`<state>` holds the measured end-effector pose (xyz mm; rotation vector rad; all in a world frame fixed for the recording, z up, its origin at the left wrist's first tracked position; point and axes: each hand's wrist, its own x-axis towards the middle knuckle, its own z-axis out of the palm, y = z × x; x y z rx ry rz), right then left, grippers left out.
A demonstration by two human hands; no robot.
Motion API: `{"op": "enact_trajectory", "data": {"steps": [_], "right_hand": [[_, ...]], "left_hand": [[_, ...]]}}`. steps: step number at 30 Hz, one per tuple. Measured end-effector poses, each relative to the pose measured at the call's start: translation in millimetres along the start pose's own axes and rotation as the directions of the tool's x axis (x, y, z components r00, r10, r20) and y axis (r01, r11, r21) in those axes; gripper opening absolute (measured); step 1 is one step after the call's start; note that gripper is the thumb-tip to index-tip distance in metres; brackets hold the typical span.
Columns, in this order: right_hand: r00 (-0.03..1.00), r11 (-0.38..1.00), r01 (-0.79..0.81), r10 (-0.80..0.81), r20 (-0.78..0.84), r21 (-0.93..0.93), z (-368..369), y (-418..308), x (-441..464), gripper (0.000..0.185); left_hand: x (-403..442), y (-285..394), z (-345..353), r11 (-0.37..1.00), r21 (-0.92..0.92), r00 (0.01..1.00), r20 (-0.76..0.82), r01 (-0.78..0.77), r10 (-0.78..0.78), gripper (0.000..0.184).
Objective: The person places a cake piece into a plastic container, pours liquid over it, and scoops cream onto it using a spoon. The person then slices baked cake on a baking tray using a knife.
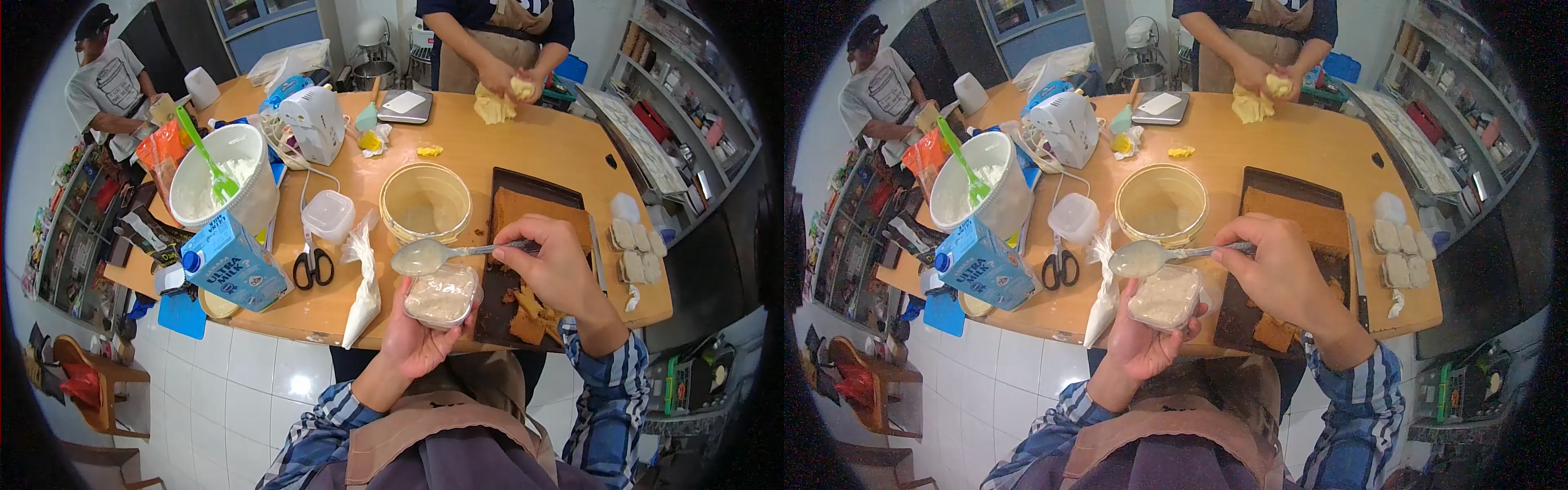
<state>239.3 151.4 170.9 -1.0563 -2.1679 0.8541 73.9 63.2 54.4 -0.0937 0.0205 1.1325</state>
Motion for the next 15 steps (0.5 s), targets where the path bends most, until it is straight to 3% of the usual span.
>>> {"op": "enact_trajectory", "data": {"steps": [15], "right_hand": [[0.999,0.999,0.036,-0.036,-0.019,-0.007,2.0,3.2,0.6,0.014]], "left_hand": [[-0.3,1.0,4.3,1.0,0.001,0.999,-0.021,0.027,-0.027,0.068]]}}
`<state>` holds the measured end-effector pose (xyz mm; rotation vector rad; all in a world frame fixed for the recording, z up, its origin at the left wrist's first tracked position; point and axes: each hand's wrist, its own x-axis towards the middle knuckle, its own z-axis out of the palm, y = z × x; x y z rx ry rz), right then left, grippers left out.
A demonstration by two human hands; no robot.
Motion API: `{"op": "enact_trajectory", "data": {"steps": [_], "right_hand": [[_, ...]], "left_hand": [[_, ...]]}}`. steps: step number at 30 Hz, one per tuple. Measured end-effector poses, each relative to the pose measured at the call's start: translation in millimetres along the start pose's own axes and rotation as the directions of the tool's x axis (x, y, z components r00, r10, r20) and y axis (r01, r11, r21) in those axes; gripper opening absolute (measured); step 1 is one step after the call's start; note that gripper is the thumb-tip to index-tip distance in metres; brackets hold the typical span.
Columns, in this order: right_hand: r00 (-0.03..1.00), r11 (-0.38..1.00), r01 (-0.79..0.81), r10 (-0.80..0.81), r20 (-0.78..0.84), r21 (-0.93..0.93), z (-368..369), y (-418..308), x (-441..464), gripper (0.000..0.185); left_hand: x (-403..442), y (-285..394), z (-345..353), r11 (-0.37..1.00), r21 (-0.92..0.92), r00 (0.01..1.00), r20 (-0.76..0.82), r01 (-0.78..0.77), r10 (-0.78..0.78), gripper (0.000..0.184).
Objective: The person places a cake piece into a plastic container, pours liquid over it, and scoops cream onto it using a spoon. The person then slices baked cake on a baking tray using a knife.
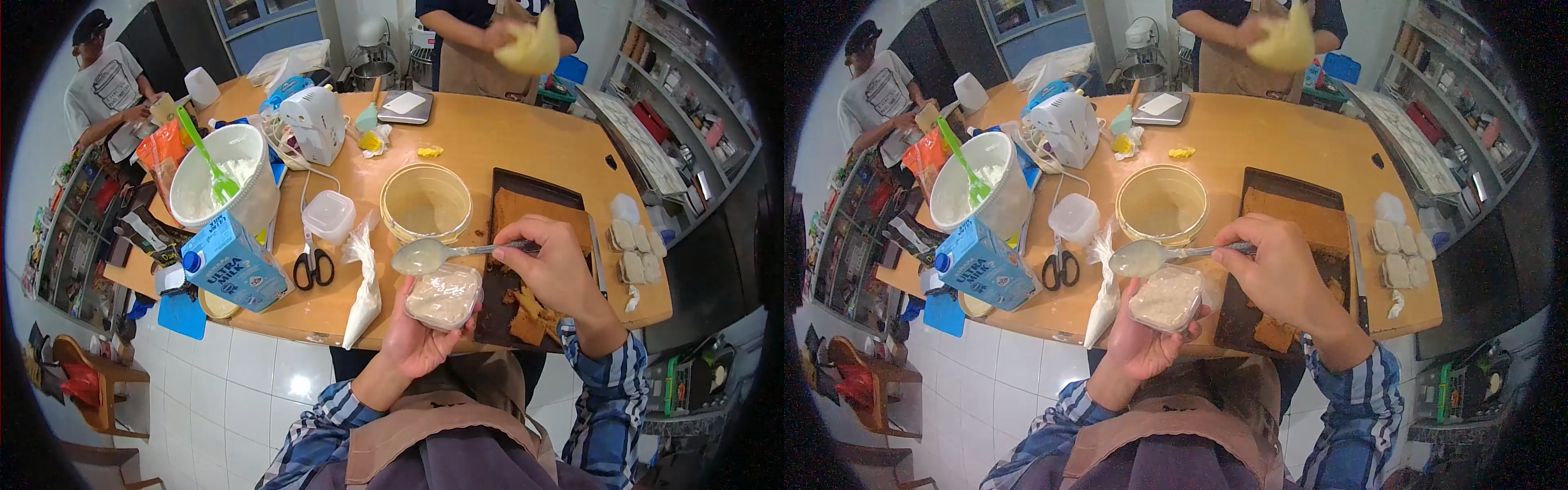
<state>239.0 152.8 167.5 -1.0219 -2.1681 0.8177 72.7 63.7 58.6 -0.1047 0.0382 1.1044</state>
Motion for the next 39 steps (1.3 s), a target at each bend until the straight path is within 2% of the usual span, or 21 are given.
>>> {"op": "enact_trajectory", "data": {"steps": [13,19,23,25,34,39], "right_hand": [[1.0,1.0,-0.016,0.016,-0.008,0.017,3,-1,1,0.014],[1.0,1.0,0.017,-0.018,-0.02,-0.007,3,3,1,0.015],[1.0,1.0,-0.026,0.026,-0.004,0.007,1,-1,1,0.015],[1.0,1.0,0.008,-0.008,-0.012,0.0,1,2,1,0.015],[1.0,1.0,-0.01,0.01,-0.011,0.012,0,4,1,0.014],[0.999,0.996,-0.041,0.04,0.003,0.075,0,5,-1,0.014]], "left_hand": [[1,2,-1,0.999,0.039,0.999,0.04,0.008,-0.009,0.069],[0,2,0,0.994,-0.085,0.993,0.103,0.071,-0.062,0.069],[1,0,-2,0.99,-0.105,0.992,0.1,0.092,-0.081,0.069],[1,0,-3,0.99,-0.115,0.994,0.082,0.085,-0.076,0.069],[1,-1,8,1.0,0.01,1.0,0.024,-0.003,0.003,0.067],[2,0,-3,0.971,0.2,0.99,-0.033,-0.128,0.137,0.068]]}}
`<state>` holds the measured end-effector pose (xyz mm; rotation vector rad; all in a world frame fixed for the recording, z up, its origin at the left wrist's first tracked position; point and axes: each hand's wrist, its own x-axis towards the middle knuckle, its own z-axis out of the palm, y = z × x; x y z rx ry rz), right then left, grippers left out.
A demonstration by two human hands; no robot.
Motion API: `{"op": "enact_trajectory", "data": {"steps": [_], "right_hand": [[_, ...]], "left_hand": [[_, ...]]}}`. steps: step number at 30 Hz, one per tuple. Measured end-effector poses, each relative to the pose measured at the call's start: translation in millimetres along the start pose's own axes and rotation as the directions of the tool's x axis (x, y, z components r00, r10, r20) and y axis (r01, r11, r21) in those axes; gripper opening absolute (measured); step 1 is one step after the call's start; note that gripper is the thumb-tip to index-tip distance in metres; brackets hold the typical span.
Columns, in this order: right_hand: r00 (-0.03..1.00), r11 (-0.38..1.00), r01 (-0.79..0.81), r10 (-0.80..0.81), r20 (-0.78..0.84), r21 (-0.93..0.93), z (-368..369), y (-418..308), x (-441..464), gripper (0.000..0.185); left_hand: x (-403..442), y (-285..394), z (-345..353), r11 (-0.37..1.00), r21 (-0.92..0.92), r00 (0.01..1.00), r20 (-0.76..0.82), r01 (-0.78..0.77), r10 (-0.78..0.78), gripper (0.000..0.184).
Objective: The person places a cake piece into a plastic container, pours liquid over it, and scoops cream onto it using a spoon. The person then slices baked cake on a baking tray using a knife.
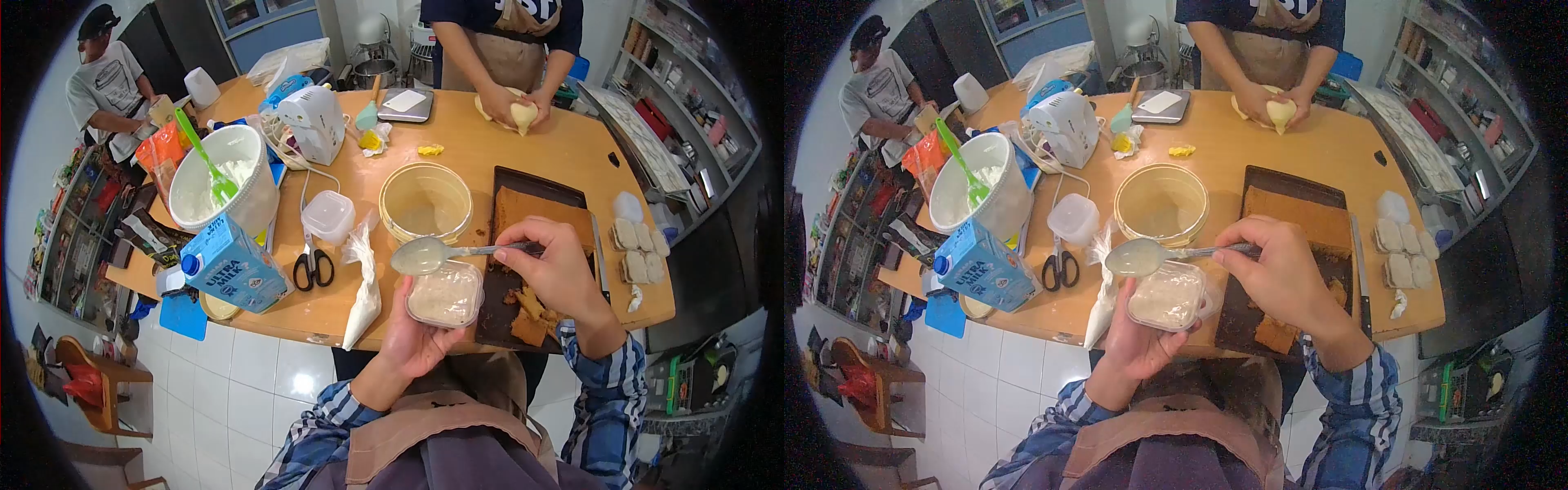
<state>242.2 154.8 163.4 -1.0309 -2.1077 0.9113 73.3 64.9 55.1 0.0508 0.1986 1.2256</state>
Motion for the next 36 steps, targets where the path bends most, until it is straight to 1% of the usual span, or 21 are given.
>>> {"op": "enact_trajectory", "data": {"steps": [4,7,10,11,13,16,20,22,25,28,36], "right_hand": [[0.999,0.999,-0.032,0.032,0.012,0.038,-3,-4,-4,0.013],[0.999,0.997,-0.04,0.039,0.029,0.06,-4,-9,-11,0.012],[1.0,0.999,0.003,-0.004,0.026,0.044,-4,-9,-16,0.011],[0.999,0.999,0.023,-0.024,0.023,0.033,-4,-9,-17,0.011],[1.0,0.999,0.011,-0.012,0.016,0.041,-3,-10,-20,0.012],[1.0,1.0,0.011,-0.011,0.012,0.025,-3,-12,-23,0.012],[1.0,0.999,-0.012,0.012,-0.001,0.051,-3,-12,-24,0.013],[1.0,1.0,-0.001,0.001,-0.003,0.021,-5,-9,-23,0.013],[1.0,1.0,-0.012,0.012,-0.004,0.005,-8,-6,-20,0.013],[0.999,0.999,-0.032,0.032,-0.008,0.025,-5,1,-17,0.012],[0.999,0.999,-0.04,0.039,0.022,0.007,-2,2,-17,0.012]], "left_hand": [[0,-3,0,0.987,0.131,0.995,0.036,-0.095,0.091,0.068],[3,-2,-8,0.938,0.273,0.977,0.088,-0.212,0.195,0.069],[5,-2,-1,0.881,0.367,0.937,-0.067,-0.297,0.344,0.072],[4,-1,0,0.872,0.38,0.931,-0.064,-0.309,0.358,0.072],[3,2,1,0.851,0.406,0.92,-0.058,-0.333,0.388,0.071],[3,4,6,0.839,0.378,0.891,-0.073,-0.392,0.449,0.07],[2,6,3,0.811,0.407,0.879,-0.042,-0.419,0.475,0.068],[2,7,5,0.79,0.44,0.875,-0.02,-0.427,0.484,0.067],[-1,10,11,0.774,0.493,0.873,-0.058,-0.397,0.484,0.065],[-3,13,10,0.758,0.523,0.873,-0.052,-0.39,0.485,0.065],[-5,17,9,0.759,0.529,0.88,-0.047,-0.379,0.473,0.064]]}}
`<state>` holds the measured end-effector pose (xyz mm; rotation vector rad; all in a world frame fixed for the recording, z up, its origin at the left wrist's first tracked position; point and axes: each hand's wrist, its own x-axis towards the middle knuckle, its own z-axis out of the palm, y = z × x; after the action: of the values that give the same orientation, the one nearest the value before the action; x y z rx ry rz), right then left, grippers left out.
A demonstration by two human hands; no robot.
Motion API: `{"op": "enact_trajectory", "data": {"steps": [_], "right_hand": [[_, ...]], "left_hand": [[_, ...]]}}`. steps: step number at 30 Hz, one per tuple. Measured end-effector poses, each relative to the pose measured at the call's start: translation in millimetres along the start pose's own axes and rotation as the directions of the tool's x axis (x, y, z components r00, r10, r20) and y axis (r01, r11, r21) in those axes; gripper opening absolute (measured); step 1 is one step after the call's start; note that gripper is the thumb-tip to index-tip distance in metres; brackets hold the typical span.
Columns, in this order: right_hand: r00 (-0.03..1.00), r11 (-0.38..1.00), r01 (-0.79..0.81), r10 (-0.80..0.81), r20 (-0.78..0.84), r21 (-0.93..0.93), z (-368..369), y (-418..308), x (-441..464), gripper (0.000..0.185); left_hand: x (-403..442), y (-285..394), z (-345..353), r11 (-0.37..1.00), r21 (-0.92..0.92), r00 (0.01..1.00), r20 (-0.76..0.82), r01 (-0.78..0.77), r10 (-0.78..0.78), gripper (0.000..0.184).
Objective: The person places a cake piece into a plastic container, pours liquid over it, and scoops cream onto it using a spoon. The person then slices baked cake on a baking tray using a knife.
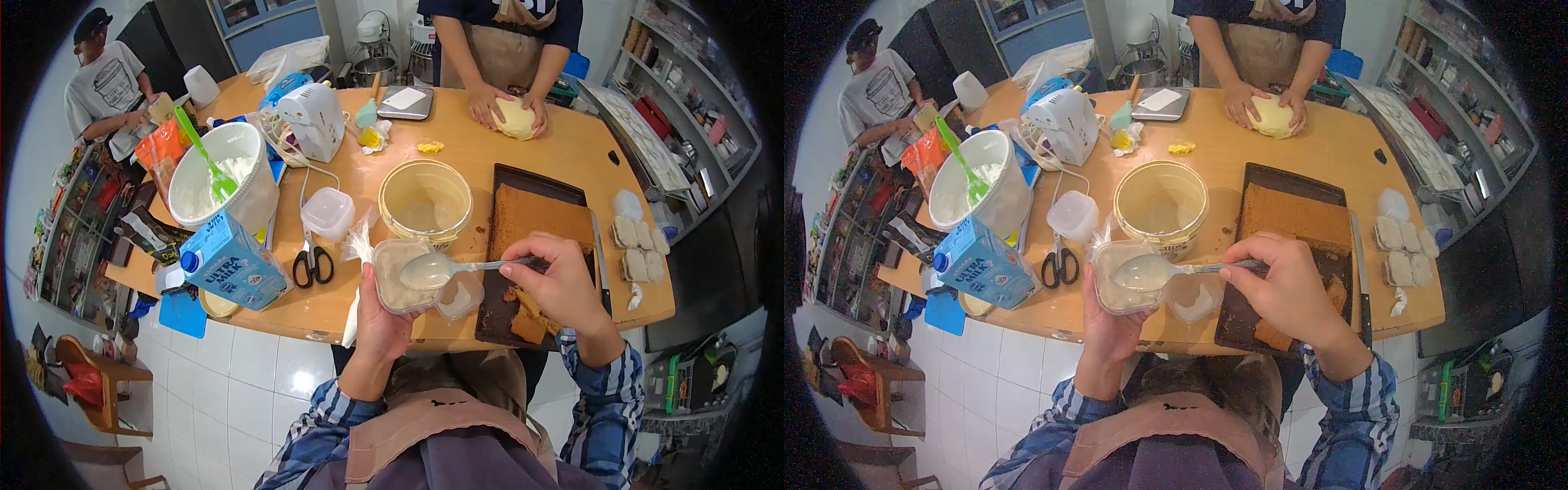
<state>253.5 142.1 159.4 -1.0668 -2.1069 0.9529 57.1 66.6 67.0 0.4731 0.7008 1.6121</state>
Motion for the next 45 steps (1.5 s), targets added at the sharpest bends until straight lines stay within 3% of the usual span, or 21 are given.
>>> {"op": "enact_trajectory", "data": {"steps": [14,17,20,23,30,33,36,40,43,45], "right_hand": [[1.0,1.0,-0.004,0.004,-0.002,-0.005,0,5,0,0.012],[0.986,0.984,-0.151,0.144,0.088,0.09,1,7,3,0.011],[0.958,0.929,-0.244,0.186,0.218,0.279,6,19,12,0.011],[0.922,0.889,-0.304,0.185,0.339,0.343,1,20,26,0.013],[0.94,0.888,-0.316,0.246,0.235,0.335,-9,9,57,0.014],[0.989,0.978,-0.134,0.122,0.082,0.16,1,31,72,0.015],[0.997,0.98,0.054,-0.064,-0.045,-0.192,14,34,81,0.013],[0.963,0.781,0.173,-0.262,-0.062,-0.6,35,26,85,0.01],[0.96,0.604,0.182,-0.279,0.008,-0.776,45,16,88,0.01],[0.958,0.576,0.195,-0.286,0.028,-0.794,49,18,92,0.01]], "left_hand": [[1,1,-2,1.0,0.0,1.0,0.012,0.019,-0.019,0.062],[2,-1,-2,0.998,-0.045,0.999,0.002,0.034,-0.034,0.062],[5,-1,-5,0.988,-0.128,0.996,0.005,0.09,-0.09,0.062],[8,-1,0,0.965,-0.216,0.989,-0.001,0.146,-0.15,0.062],[13,0,-2,0.965,-0.236,0.992,-0.032,0.11,-0.121,0.061],[12,2,-9,0.973,-0.224,0.997,-0.041,0.054,-0.065,0.061],[11,3,-16,0.973,-0.23,1.0,-0.008,0.013,-0.015,0.06],[14,6,-34,0.898,-0.433,0.989,0.146,0.072,-0.008,0.06],[16,10,-37,0.834,-0.523,0.981,0.169,0.174,-0.098,0.061],[14,10,-41,0.758,-0.584,0.94,0.322,0.291,-0.114,0.061]]}}
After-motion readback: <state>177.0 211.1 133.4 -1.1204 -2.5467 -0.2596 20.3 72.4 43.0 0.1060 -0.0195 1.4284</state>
